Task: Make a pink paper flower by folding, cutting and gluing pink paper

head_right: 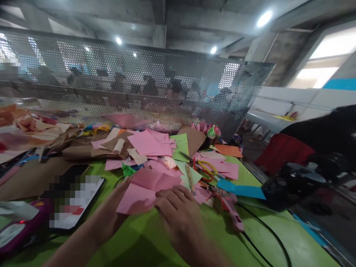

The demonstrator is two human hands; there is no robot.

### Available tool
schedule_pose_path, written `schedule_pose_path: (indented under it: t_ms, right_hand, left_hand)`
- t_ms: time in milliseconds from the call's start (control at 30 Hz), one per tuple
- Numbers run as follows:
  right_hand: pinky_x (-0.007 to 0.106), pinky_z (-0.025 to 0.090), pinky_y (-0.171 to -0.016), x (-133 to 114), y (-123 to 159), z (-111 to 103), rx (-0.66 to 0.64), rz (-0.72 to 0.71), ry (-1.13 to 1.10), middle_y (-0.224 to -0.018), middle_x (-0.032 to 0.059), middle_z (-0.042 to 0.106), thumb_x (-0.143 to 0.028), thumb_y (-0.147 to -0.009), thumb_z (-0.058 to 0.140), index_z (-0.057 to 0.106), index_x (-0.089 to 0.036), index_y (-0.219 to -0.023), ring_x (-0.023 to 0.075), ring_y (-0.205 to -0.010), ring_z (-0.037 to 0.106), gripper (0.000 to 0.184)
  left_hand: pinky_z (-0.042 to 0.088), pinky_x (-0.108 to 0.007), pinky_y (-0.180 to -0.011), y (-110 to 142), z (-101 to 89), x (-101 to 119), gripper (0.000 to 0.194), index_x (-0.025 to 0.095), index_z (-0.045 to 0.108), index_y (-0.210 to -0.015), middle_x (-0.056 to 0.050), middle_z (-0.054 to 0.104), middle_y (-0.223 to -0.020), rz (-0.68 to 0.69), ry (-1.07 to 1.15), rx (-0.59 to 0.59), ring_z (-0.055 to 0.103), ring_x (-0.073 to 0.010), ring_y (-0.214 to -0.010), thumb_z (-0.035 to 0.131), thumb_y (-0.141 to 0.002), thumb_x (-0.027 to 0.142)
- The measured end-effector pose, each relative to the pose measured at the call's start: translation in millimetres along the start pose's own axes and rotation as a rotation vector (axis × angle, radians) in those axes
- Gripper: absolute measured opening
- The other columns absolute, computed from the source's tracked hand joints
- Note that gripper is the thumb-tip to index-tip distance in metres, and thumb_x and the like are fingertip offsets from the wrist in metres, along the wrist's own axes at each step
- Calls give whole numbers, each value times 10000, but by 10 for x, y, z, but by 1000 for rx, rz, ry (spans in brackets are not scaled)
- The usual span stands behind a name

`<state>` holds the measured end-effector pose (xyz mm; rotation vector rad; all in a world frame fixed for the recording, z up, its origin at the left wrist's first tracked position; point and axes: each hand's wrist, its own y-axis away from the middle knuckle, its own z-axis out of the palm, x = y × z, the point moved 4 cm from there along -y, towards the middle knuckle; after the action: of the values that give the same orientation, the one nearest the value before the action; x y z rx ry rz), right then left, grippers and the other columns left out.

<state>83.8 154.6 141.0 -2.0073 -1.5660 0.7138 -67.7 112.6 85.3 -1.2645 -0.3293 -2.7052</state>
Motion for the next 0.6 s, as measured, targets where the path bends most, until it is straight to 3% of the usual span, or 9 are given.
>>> schedule_pose_path:
  t_ms: [100,167,267,333,433,600]
  right_hand:
    - [360,447,-856,2,9,64,-28,-6,-58,-972,39,737,-75,-880,549,611,-210,-891,176,-870,665,149]
    - [355,454,-862,36,46,89,-99,50,-172,-1001,35,728,-172,-890,593,616,-225,-898,185,-919,655,58]
    - [344,474,-869,179,131,105,-176,225,-338,-1101,41,681,-312,-906,596,619,-260,-1026,207,-1042,612,133]
    - [351,466,-902,328,184,89,-103,331,-329,-1144,48,643,-310,-914,579,605,-278,-1099,217,-1101,575,189]
    - [399,432,-959,546,245,86,38,417,-208,-1167,71,612,-281,-857,639,608,-265,-1125,255,-1145,534,271]
    - [385,490,-857,799,343,221,-51,739,-386,-1180,78,629,-351,-797,688,610,-251,-1158,266,-1067,579,382]
  left_hand:
    - [546,-279,-692,-95,-57,-26,455,207,588,-1221,-54,738,-941,-52,59,34,711,-207,-824,689,-790,314]
    - [517,-223,-599,-146,-144,-54,400,188,625,-1128,-17,730,-823,-65,43,119,693,-155,-676,723,-741,222]
    - [483,-207,-525,-190,-295,-117,287,163,666,-967,-5,712,-720,-118,-4,274,654,-132,-579,763,-707,236]
    - [498,-223,-559,-201,-361,-153,264,166,678,-907,-20,723,-743,-157,-26,311,667,-148,-628,789,-686,257]
    - [501,-220,-619,-205,-401,-167,240,175,697,-847,-23,735,-786,-158,-43,273,672,-148,-692,814,-670,287]
    - [464,-195,-602,-185,-406,-165,264,175,728,-853,-17,735,-803,-163,-109,183,647,-122,-680,815,-677,352]
